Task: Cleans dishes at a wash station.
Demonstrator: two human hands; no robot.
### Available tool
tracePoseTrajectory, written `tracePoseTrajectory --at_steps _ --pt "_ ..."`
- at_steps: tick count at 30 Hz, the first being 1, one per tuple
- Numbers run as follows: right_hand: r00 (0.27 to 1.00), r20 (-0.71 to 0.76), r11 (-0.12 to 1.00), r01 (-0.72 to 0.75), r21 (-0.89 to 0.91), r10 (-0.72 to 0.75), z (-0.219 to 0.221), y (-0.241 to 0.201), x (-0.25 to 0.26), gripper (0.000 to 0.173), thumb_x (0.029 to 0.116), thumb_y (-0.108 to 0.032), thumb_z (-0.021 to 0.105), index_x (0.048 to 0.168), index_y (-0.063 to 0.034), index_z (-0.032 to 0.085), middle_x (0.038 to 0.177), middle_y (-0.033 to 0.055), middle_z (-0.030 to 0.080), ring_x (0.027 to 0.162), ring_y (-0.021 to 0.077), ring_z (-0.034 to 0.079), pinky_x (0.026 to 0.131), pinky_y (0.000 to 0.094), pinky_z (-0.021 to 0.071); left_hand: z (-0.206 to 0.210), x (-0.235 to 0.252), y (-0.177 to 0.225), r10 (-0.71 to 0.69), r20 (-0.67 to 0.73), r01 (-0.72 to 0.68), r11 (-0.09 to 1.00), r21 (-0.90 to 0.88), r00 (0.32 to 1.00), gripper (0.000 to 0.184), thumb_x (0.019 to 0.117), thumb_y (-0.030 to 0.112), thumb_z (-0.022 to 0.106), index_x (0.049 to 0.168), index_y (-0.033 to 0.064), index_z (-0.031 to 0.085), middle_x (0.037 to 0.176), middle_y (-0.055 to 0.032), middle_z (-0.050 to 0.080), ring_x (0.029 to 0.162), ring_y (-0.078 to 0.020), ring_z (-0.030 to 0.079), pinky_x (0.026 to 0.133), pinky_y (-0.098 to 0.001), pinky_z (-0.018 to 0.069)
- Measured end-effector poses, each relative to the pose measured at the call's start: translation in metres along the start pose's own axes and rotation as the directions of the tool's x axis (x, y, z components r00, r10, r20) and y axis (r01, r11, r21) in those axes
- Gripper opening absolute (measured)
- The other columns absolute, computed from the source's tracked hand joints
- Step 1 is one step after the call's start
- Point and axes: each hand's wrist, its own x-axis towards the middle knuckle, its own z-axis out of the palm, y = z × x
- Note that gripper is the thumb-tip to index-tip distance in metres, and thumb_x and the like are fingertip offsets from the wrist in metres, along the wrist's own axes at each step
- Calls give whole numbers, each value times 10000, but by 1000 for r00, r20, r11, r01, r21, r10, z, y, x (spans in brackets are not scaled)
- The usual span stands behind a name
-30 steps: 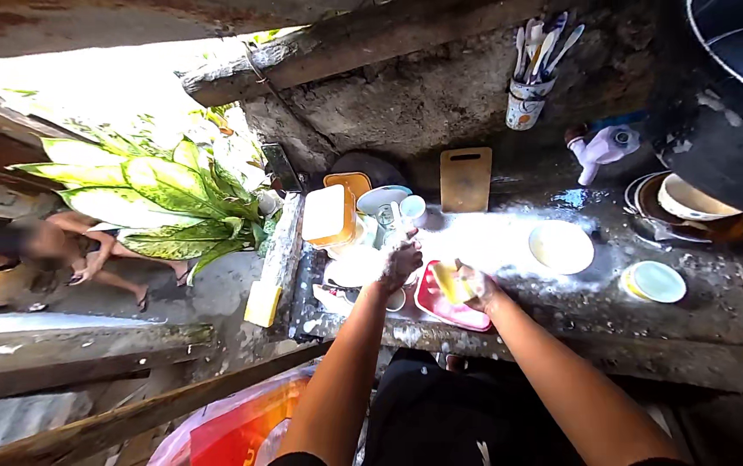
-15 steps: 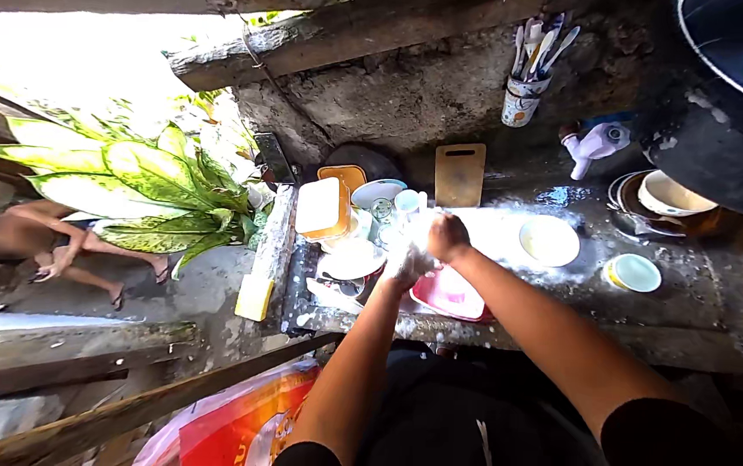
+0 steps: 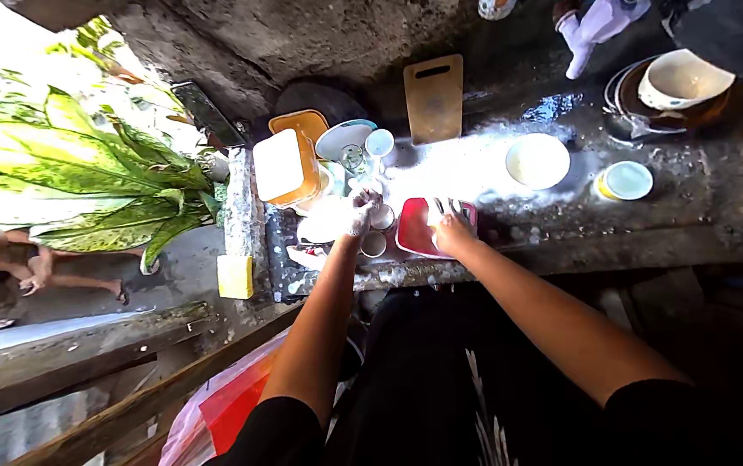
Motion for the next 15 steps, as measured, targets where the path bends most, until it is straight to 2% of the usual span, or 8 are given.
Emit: tracePoseTrajectory --at_steps 1,3,5,7,9,10,12,15 --pt "1000 28 1000 -12 5 12 4 3 -2 817 856 -76 739 1591 -99 382 1569 274 405 1448 478 377 1133 685 342 1 -1 -8 -3 4 2 1000 21 1000 55 908 67 657 934 28 629 1061 -102 685 1004 -175 649 883 -376 552" --pt "999 36 1000 -24 -10 25 11 10 -6 901 827 -38 755 1617 -123 331 1584 269 385 1447 482 375 1134 675 355 3 2 -14 15 -50 -16 1000 -17 999 136 953 114 654 1022 0 677 1008 -112 701 947 -182 672 863 -379 572" --pt "998 47 999 -47 -20 48 17 17 -7 946 804 -17 774 1622 -138 317 1596 270 356 1433 487 388 1127 649 379 2 2 -1 13 -73 -13 1000 0 997 235 1038 191 568 1118 -10 662 1032 -115 713 959 -183 691 895 -388 583" --pt "999 2 999 -49 12 49 25 25 -8 949 776 8 790 1604 -147 353 1588 266 364 1406 495 424 1071 637 458 -4 3 25 54 -72 -46 993 109 996 308 1080 216 479 1211 -14 636 1112 -106 699 1005 -149 681 919 -355 576" --pt "998 -35 999 -43 31 44 33 32 -6 937 761 31 776 1587 -196 394 1565 225 418 1378 466 475 1033 619 501 -19 11 56 154 -80 -118 933 341 985 302 1062 244 522 1193 41 702 1150 -91 683 1034 -141 656 925 -348 554" --pt "999 -23 999 -44 24 44 35 33 -5 944 768 19 772 1593 -230 387 1562 215 427 1365 459 488 1020 615 510 -30 21 63 212 -62 -168 893 417 975 286 1040 273 571 1170 72 727 1149 -89 679 1034 -159 661 912 -366 574" --pt "997 42 998 -58 18 57 36 31 -3 944 807 -12 757 1613 -285 347 1569 223 408 1351 477 488 994 640 507 -47 45 66 291 -21 -258 878 403 957 272 1003 252 650 1167 41 697 1137 -110 684 969 -180 689 852 -377 612" --pt "993 89 997 -76 31 73 34 28 -4 921 828 -31 741 1614 -294 342 1577 241 383 1337 488 499 965 655 518 -54 78 68 312 -42 -291 921 257 949 265 966 171 651 1154 -15 629 1049 -83 664 845 -134 659 781 -337 596"
